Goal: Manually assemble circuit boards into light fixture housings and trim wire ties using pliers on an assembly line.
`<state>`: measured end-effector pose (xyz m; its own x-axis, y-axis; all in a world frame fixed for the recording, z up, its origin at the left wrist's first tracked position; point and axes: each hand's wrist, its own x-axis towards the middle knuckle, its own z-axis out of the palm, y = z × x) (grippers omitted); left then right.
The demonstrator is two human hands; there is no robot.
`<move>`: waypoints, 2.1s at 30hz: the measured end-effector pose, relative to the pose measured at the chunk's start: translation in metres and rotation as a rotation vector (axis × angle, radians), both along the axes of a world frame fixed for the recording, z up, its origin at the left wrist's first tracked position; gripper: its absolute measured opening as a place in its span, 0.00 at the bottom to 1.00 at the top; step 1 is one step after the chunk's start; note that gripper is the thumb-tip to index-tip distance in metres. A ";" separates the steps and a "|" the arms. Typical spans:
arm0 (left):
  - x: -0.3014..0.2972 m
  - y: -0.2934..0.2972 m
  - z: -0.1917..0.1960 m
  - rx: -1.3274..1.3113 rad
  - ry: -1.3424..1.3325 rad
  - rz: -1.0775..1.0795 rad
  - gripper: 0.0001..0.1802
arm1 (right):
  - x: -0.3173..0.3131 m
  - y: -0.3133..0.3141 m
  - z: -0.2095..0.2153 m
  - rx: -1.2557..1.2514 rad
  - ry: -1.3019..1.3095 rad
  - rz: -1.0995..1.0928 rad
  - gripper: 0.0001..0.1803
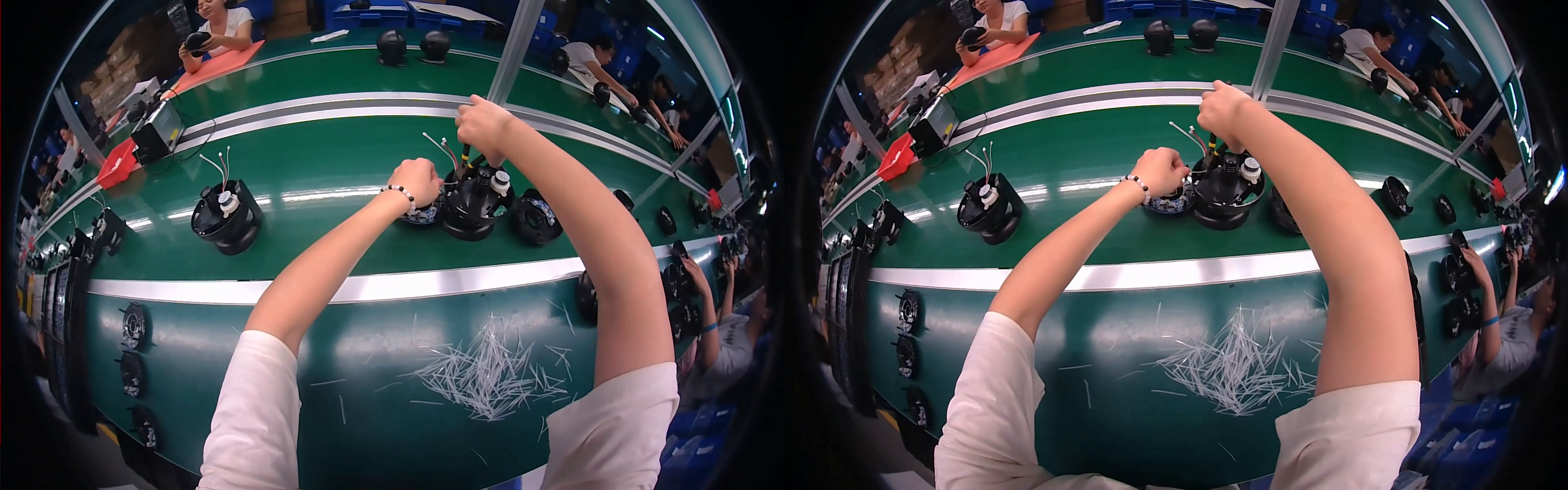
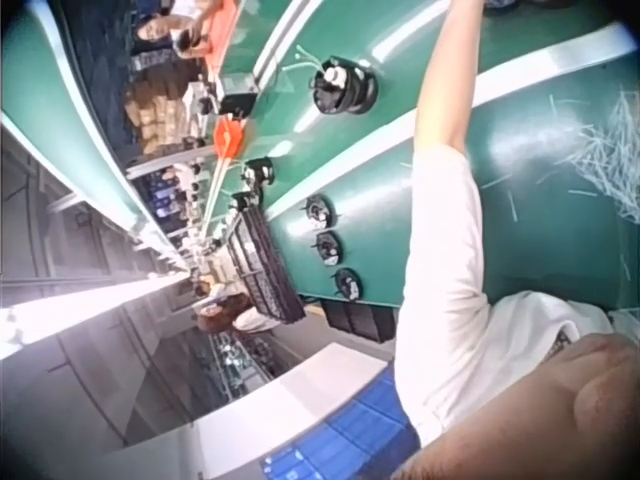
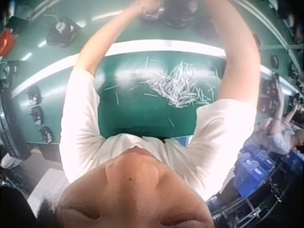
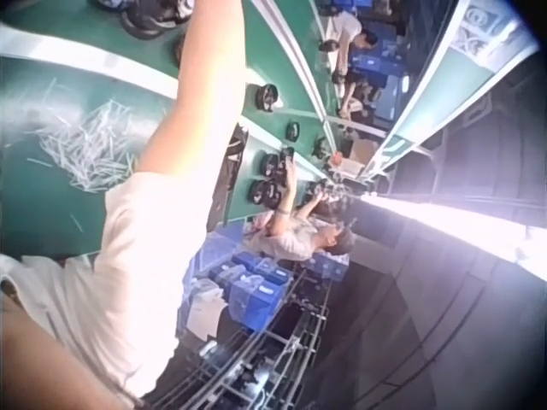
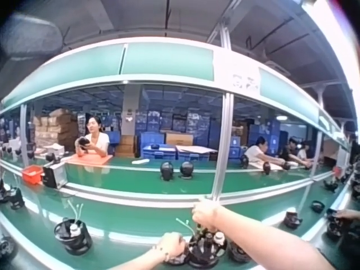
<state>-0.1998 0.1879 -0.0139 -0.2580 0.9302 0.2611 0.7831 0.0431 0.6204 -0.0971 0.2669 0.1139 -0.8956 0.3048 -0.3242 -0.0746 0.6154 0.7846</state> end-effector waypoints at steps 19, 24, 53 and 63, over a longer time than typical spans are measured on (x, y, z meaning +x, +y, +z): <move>0.007 -0.038 -0.015 0.263 0.287 0.187 0.30 | 0.055 -0.024 0.071 -0.176 0.619 0.155 0.18; 0.016 0.002 -0.049 0.002 -0.043 0.193 0.32 | 0.044 -0.089 0.073 -0.276 0.624 0.336 0.15; -0.020 -0.094 -0.054 -0.203 -1.176 0.009 0.16 | -0.074 -0.165 0.062 -0.495 0.731 0.635 0.23; 0.085 0.018 -0.067 -0.211 -1.083 0.176 0.22 | 0.000 -0.175 0.146 -0.153 0.582 0.455 0.11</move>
<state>-0.1143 0.2058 -0.0806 -0.3861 0.8575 -0.3399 -0.1937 0.2850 0.9388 -0.0972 0.0918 0.2599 -0.9618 -0.1468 0.2311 0.0529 0.7285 0.6830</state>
